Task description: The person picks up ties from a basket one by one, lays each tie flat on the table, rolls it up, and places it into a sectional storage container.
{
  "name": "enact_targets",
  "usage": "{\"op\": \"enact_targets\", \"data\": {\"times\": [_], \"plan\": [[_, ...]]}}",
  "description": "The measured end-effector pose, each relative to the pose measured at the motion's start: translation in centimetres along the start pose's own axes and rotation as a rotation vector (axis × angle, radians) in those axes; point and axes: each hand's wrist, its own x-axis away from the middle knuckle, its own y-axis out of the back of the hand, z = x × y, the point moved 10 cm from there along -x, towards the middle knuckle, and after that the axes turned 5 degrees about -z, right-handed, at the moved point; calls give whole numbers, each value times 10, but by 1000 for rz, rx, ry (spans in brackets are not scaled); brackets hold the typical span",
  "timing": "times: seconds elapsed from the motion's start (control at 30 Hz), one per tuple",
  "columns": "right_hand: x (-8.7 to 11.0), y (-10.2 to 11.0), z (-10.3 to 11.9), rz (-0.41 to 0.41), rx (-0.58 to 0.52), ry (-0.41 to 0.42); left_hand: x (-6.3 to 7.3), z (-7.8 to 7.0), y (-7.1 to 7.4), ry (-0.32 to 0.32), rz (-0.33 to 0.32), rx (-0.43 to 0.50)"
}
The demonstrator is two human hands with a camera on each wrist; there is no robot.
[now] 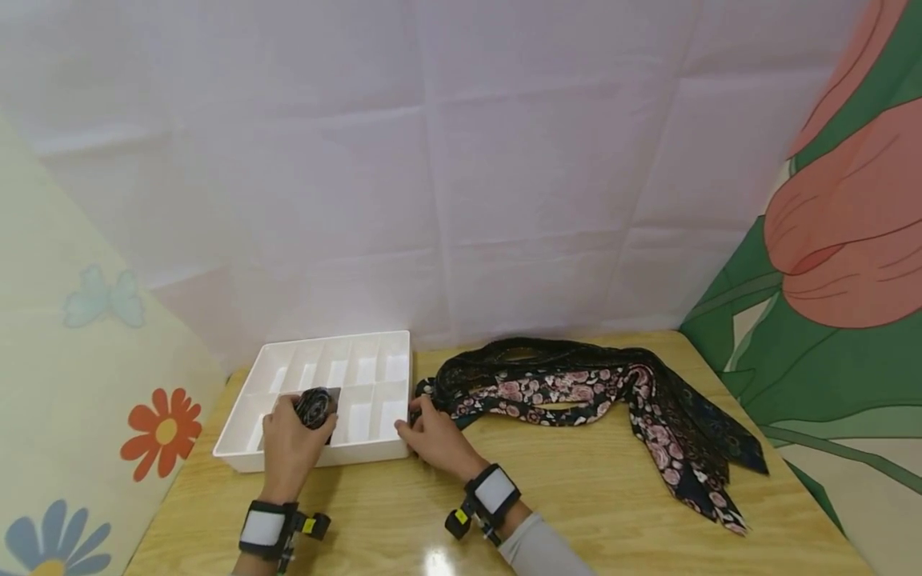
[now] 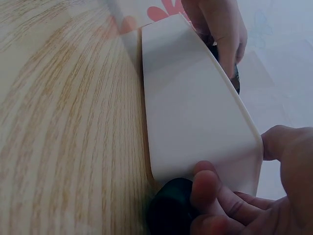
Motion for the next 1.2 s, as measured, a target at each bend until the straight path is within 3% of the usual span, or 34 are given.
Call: {"op": "enact_targets", "data": {"times": [0.23,0.43,0.7,0.8,0.97,1.1,1.2], "plan": [[0,-1,2,-1,0,1,-1,0,7,-5,4,-10],[0,-2,1,13,-5,3,1,2,2,-6,39,-44],[1,2,1,5,23,12,3,-4,2,-86,76,-94],[0,16,3,-114,102,44,3,-4,2,-81,99,-124],[5,52,3,-443,313,60,2,-1,2,-44,125,-112],[6,60,-7,-487,419,-11,3,1,2,-32,131,-91],[5,61,-11,-492,439,-13,5,-6,5,-88,67,-79]]}}
